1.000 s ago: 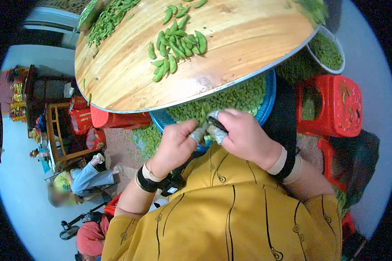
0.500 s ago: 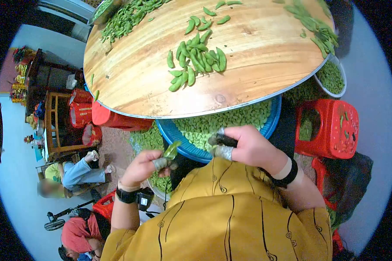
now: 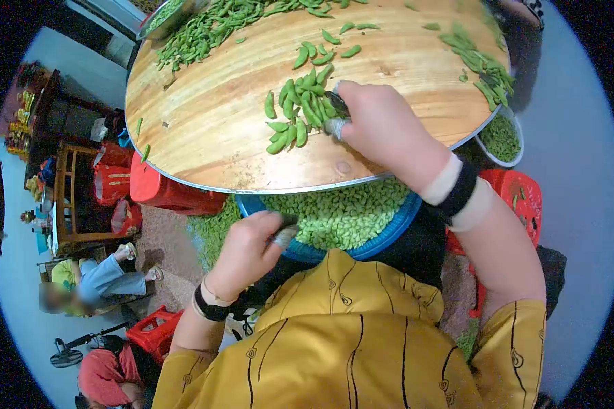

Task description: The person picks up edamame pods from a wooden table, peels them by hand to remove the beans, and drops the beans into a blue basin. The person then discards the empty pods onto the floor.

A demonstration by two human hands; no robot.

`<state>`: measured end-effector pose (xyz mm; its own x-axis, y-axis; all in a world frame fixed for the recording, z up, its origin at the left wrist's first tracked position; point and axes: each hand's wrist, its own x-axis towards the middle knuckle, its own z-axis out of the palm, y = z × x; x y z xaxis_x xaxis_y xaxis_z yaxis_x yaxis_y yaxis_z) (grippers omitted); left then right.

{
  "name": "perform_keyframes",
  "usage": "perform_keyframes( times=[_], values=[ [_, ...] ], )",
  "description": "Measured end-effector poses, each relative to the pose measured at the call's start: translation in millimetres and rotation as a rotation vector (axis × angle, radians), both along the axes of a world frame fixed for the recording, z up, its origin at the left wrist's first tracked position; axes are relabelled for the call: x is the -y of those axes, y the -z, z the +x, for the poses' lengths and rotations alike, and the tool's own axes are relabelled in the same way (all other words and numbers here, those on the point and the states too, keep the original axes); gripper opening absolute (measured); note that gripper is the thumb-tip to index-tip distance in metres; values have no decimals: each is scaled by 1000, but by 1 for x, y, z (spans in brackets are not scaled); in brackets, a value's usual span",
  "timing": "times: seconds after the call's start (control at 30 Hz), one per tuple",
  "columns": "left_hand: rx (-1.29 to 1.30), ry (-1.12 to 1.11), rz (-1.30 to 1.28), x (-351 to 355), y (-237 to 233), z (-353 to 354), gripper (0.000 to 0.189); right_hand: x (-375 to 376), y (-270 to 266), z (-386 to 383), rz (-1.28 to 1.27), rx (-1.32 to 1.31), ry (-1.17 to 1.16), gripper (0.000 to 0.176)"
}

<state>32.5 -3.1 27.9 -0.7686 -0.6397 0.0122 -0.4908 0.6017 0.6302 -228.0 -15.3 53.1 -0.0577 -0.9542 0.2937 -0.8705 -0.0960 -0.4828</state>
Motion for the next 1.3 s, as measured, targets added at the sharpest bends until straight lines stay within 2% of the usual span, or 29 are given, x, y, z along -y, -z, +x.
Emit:
perform_keyframes(
  times=[0.13,0.27,0.33,0.4,0.53,0.7,0.77,0.8,0.87,0.93,1.0,1.03,1.1,1.17,1.23,1.3],
  values=[
    [-172,79,44,3,-3,-22,14,12,-1,-1,30,-74,35,19],
    [-278,65,45,7,-3,-33,13,1,-12,-4,19,39,97,16],
    [-273,68,50,9,-1,-37,12,4,-4,-5,-3,77,104,15],
    [-257,74,55,10,0,-39,12,9,5,-4,-20,28,20,15],
    [-247,94,103,9,-1,-42,14,7,0,-11,-62,-79,17,21],
    [-358,13,183,10,3,-51,14,-5,-8,-8,35,190,70,18],
    [-384,16,175,11,2,-56,14,1,-3,-4,-5,95,53,17],
    [-374,21,173,11,-1,-57,14,5,0,-3,-51,-1,42,16],
    [-193,54,163,11,-8,-58,15,15,6,-4,-34,-31,45,15],
    [-157,65,165,11,-10,-57,16,16,6,-7,-17,-71,44,15],
    [-138,57,173,11,-7,-55,16,14,-1,-13,-10,3,16,17],
    [-221,40,184,12,-3,-54,17,12,-3,-17,-6,-4,10,17],
    [-307,17,200,10,1,-53,18,7,-6,-24,94,309,34,22],
    [-393,-85,374,11,1,-57,19,-2,-3,-21,31,324,12,23],
    [-369,-122,407,16,-6,-63,22,-17,-10,-7,6,448,6,21],
    [-476,-305,647,22,-14,-71,25,-29,-13,8,-43,444,-24,19]
  ],
)
